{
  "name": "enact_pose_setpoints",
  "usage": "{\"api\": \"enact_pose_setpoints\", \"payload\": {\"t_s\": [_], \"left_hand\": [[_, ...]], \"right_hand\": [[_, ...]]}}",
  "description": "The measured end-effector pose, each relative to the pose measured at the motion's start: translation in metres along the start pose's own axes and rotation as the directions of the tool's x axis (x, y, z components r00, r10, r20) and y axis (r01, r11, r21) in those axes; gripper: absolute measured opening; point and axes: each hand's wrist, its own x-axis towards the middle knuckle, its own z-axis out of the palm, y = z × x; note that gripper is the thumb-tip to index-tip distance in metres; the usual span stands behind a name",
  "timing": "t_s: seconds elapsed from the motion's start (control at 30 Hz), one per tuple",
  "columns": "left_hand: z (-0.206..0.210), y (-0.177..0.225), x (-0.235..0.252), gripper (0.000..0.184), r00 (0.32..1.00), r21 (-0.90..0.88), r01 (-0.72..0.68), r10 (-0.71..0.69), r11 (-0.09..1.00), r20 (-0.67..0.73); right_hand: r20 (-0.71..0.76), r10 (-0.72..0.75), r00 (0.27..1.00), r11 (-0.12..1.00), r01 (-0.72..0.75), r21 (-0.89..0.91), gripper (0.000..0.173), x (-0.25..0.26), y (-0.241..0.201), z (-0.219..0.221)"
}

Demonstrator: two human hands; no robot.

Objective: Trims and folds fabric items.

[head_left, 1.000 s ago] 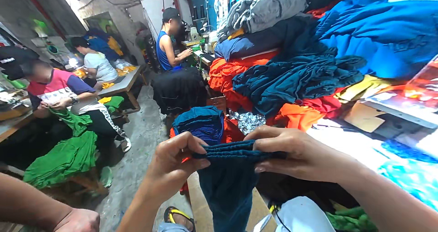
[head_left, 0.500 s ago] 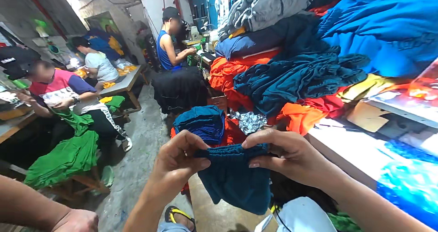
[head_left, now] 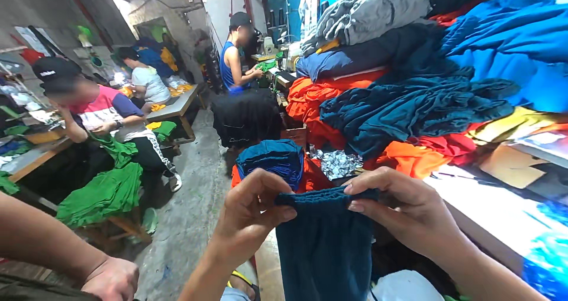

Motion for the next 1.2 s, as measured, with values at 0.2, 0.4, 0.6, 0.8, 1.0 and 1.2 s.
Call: {"api": "enact_pose_setpoints", "payload": {"t_s": [0.2,0.4,0.6,0.8,1.0,1.2], "left_hand": [[-0.012,0.005,0.005,0.056,0.979,0.175,0.117,-0.143,0.978,0.143],[0.001,0.012,0.032,0.032,0.935,0.679,-0.131,-0.138,0.723,0.327],[-0.003,0.026,0.048,0.017,0.898,0.744,-0.279,-0.109,0.608,0.425],[-0.043,0.043,0.054,0.02,0.912,0.796,-0.177,-0.208,0.579,0.355],[-0.048,0.074,0.052,0.019,0.904,0.821,-0.027,-0.336,0.57,0.263],[-0.062,0.084,0.037,0.019,0.93,0.839,0.008,-0.313,0.544,0.194]], "right_hand": [[0.01,0.035,0.999,0.999,-0.035,0.012,0.02,0.002,0.002,0.011],[0.011,-0.002,1.0,0.996,0.001,0.087,0.021,0.002,0.008,0.024],[-0.112,0.037,0.993,0.989,-0.021,0.144,0.033,-0.01,0.013,0.02],[-0.243,0.713,0.657,0.675,-0.551,0.491,0.025,-0.136,0.023,0.072],[0.247,0.857,0.451,0.221,-0.757,0.615,0.038,-0.147,0.049,0.144],[0.043,0.818,0.573,0.439,-0.672,0.596,0.046,-0.103,0.064,0.139]]}}
